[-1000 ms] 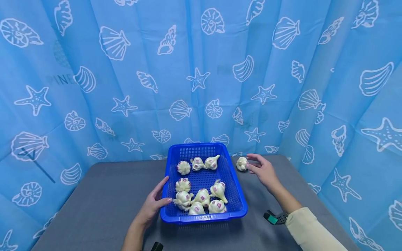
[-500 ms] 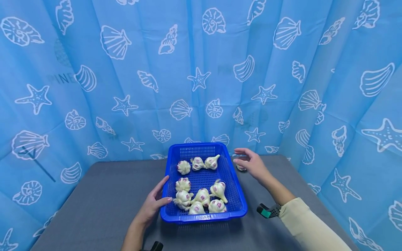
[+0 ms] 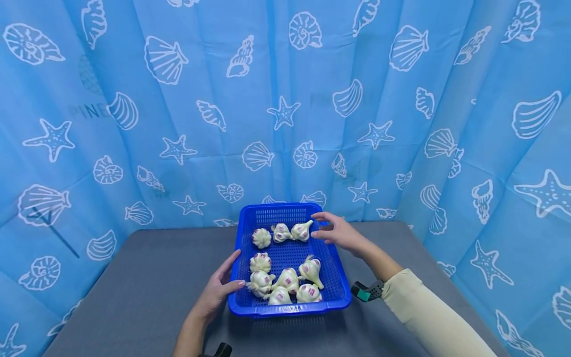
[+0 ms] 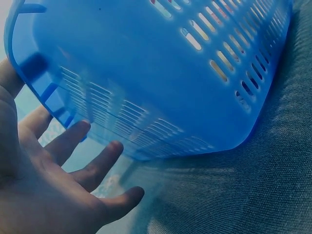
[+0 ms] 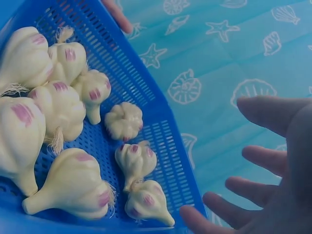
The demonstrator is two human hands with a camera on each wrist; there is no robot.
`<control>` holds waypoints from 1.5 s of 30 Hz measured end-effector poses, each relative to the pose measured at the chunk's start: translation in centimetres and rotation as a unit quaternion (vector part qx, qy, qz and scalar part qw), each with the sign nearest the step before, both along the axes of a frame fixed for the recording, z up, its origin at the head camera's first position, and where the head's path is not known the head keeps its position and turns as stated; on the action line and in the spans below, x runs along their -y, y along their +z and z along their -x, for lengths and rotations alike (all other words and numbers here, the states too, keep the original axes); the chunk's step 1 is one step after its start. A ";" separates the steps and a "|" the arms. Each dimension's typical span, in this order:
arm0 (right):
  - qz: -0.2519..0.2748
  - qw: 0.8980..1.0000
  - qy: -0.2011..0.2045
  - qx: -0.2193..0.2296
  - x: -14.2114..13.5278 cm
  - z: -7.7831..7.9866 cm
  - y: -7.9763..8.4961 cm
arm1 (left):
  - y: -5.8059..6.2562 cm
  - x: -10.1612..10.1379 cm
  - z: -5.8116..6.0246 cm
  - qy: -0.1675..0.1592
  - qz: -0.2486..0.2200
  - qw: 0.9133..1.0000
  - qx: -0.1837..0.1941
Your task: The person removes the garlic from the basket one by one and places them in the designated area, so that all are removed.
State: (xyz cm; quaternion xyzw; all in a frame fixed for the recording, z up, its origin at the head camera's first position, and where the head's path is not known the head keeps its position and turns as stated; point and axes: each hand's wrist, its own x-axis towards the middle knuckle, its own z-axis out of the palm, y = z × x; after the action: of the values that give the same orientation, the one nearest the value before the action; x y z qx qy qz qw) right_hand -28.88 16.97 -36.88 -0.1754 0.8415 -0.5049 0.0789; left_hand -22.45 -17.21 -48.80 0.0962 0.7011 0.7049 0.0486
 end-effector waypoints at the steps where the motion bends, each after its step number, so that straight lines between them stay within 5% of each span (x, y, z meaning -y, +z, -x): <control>1: -0.005 1.000 0.005 0.008 0.2 0.1 0.0 | 0.0 0.0 0.0 0.000 0.000 1.000 0.000; 16: -0.096 0.989 0.027 0.114 3.3 0.8 -1.3 | -0.3 0.1 -0.2 -0.003 -0.004 1.000 -0.002; 36: -0.214 0.963 0.068 0.151 5.8 1.1 -4.2 | 0.0 -0.2 -0.1 -0.002 -0.005 1.000 0.002; 45: -0.278 0.950 0.093 0.108 6.3 1.9 -5.2 | -0.1 0.0 0.1 -0.002 -0.004 1.000 -0.005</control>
State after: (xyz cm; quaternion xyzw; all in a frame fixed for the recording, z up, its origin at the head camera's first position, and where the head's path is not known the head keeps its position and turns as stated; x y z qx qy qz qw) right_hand -30.83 10.72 -42.10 -0.1686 0.9148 -0.2577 0.2615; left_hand -22.52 -17.20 -48.86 0.1013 0.6981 0.7073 0.0461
